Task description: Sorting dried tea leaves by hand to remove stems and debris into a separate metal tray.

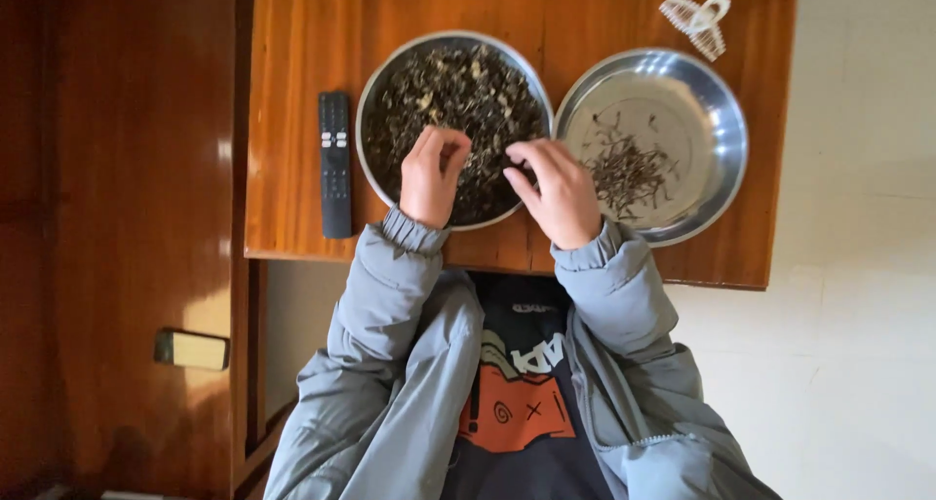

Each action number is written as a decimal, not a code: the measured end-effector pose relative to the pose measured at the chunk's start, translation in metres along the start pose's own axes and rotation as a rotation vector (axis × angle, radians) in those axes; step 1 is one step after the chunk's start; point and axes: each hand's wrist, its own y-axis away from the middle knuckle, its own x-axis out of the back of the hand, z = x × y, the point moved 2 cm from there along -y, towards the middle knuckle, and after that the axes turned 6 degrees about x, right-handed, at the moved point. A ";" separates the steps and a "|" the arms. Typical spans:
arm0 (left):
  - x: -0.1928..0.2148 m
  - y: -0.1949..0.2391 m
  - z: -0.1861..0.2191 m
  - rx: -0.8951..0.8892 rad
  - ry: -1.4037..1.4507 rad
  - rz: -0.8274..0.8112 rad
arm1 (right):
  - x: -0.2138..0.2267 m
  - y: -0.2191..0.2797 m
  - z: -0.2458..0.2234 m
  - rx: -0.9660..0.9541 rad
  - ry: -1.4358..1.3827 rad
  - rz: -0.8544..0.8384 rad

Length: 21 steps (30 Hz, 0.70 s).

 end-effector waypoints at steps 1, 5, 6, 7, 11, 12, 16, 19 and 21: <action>0.001 0.002 0.000 0.015 -0.001 -0.002 | -0.001 -0.002 -0.003 -0.006 -0.009 -0.011; -0.001 0.004 0.003 -0.007 0.039 0.005 | -0.004 -0.008 -0.009 0.003 -0.031 -0.008; -0.001 0.004 0.004 -0.010 0.034 0.005 | -0.006 -0.009 -0.010 0.006 -0.039 -0.005; -0.001 0.005 0.005 -0.006 0.035 0.003 | -0.004 -0.011 -0.013 0.003 -0.040 -0.007; -0.010 0.012 0.000 -0.025 0.043 -0.036 | -0.006 -0.015 -0.016 0.035 -0.031 -0.036; -0.014 0.014 -0.003 -0.029 0.031 -0.046 | -0.008 -0.015 -0.016 0.045 -0.031 -0.048; -0.012 0.012 0.014 -0.076 0.037 -0.045 | -0.013 -0.001 -0.005 0.062 0.017 -0.047; -0.010 0.005 0.003 -0.117 0.005 -0.075 | -0.007 0.011 0.006 0.050 0.009 -0.045; -0.004 -0.006 -0.011 -0.172 -0.179 -0.135 | 0.007 0.017 0.013 -0.032 0.065 0.017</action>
